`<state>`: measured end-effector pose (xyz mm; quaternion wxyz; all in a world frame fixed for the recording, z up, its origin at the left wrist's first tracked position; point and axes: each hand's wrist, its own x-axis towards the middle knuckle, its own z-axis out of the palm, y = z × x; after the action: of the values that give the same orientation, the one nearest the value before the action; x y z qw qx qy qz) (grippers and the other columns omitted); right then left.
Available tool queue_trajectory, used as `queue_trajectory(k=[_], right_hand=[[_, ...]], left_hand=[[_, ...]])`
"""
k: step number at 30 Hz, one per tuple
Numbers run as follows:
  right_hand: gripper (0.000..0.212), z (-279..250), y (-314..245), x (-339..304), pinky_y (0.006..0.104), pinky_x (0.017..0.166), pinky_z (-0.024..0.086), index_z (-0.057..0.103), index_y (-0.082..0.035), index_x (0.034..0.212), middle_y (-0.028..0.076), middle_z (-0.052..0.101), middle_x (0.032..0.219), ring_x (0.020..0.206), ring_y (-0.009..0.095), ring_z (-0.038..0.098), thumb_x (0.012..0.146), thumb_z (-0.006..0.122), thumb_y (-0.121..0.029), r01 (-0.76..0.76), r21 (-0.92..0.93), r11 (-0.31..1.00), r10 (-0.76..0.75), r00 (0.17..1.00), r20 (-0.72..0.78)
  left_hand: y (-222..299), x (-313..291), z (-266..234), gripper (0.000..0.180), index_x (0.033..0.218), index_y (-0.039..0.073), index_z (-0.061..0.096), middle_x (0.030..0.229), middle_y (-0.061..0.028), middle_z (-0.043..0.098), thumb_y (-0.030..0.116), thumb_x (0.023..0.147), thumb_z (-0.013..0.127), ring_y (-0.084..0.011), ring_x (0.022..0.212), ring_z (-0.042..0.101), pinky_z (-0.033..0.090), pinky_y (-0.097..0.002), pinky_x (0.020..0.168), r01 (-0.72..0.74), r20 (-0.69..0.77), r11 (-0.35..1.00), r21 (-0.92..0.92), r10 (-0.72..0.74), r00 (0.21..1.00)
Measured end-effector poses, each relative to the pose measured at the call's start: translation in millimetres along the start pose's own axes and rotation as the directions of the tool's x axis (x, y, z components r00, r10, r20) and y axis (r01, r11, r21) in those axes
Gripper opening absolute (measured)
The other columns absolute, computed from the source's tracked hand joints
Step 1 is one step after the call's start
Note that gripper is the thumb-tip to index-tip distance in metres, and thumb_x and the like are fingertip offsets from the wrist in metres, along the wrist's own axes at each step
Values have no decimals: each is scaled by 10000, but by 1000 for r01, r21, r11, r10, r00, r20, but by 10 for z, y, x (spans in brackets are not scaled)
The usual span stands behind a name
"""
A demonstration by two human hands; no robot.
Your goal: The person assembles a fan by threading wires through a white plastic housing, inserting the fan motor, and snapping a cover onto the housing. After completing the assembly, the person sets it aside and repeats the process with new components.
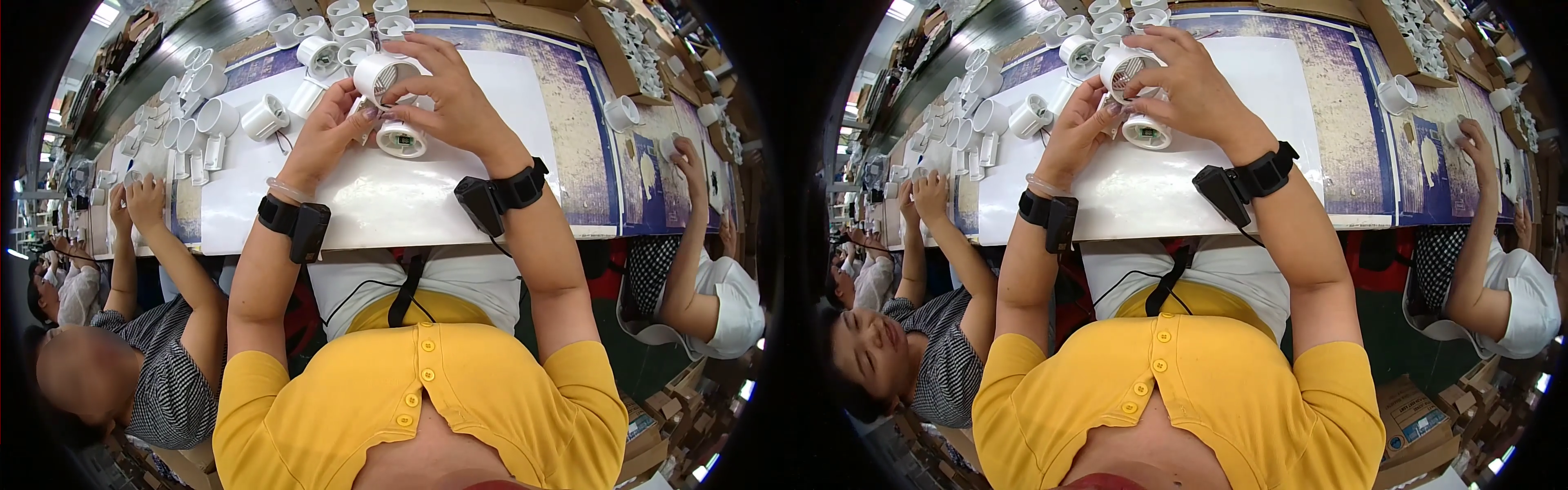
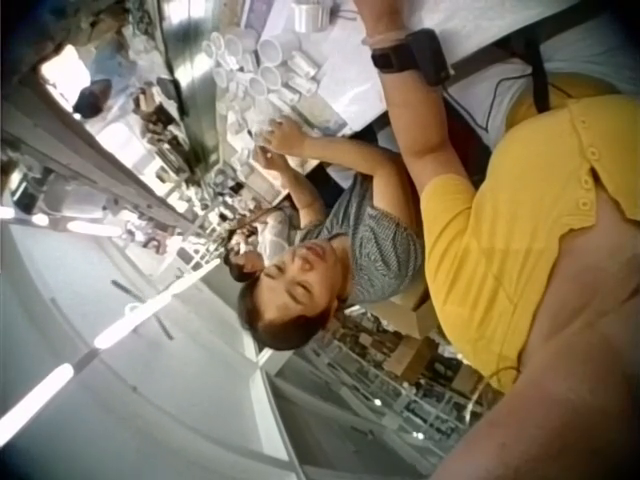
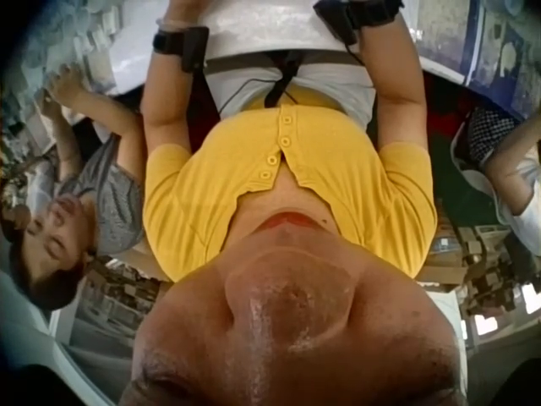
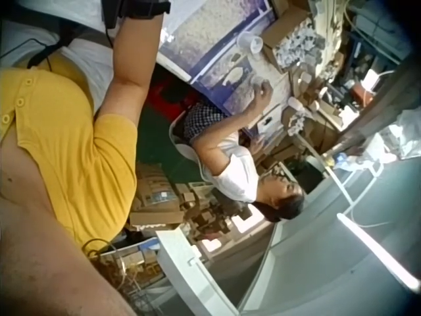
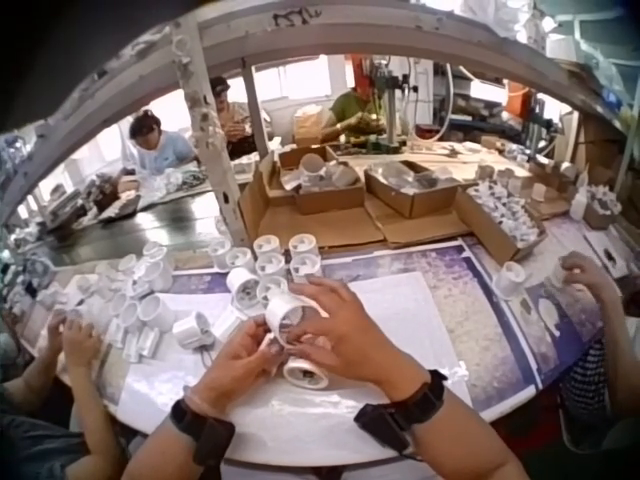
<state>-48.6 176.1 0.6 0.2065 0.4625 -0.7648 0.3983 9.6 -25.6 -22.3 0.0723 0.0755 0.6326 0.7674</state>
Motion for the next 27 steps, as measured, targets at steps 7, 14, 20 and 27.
queue_trajectory(k=[7,14,20,27], right_hand=[[167,67,7,68,423,1067,299,702,-119,862,54,512,1331,1298,309,364,700,738,-100,55,62,997,-60,996,66],[137,5,-67,59,427,1068,285,679,-94,850,93,504,1337,1287,322,380,720,713,-65,2,-61,998,4,996,94],[98,43,-97,85,421,1084,273,674,-92,862,82,496,1350,1316,316,354,769,687,-67,25,-60,998,-17,991,136],[81,80,-94,95,425,1094,259,677,-102,876,78,486,1363,1319,313,351,797,673,-85,-15,-62,998,23,991,132]], left_hand=[[67,-82,-70,441,1271,35,404,1114,-37,546,150,893,600,-85,931,546,470,-212,719,5,-20,1000,2,-5,1000],[-58,46,-61,442,1252,29,378,1129,-61,517,94,864,579,-109,894,547,494,-248,720,-80,81,997,7,79,994],[-72,-10,-83,467,1257,9,366,1182,-107,514,82,851,585,-152,1009,554,522,-283,797,-77,26,997,-31,78,997],[-56,9,-78,489,1261,8,353,1199,-117,511,88,843,594,-174,1026,557,530,-293,769,-67,0,996,-54,67,998]])
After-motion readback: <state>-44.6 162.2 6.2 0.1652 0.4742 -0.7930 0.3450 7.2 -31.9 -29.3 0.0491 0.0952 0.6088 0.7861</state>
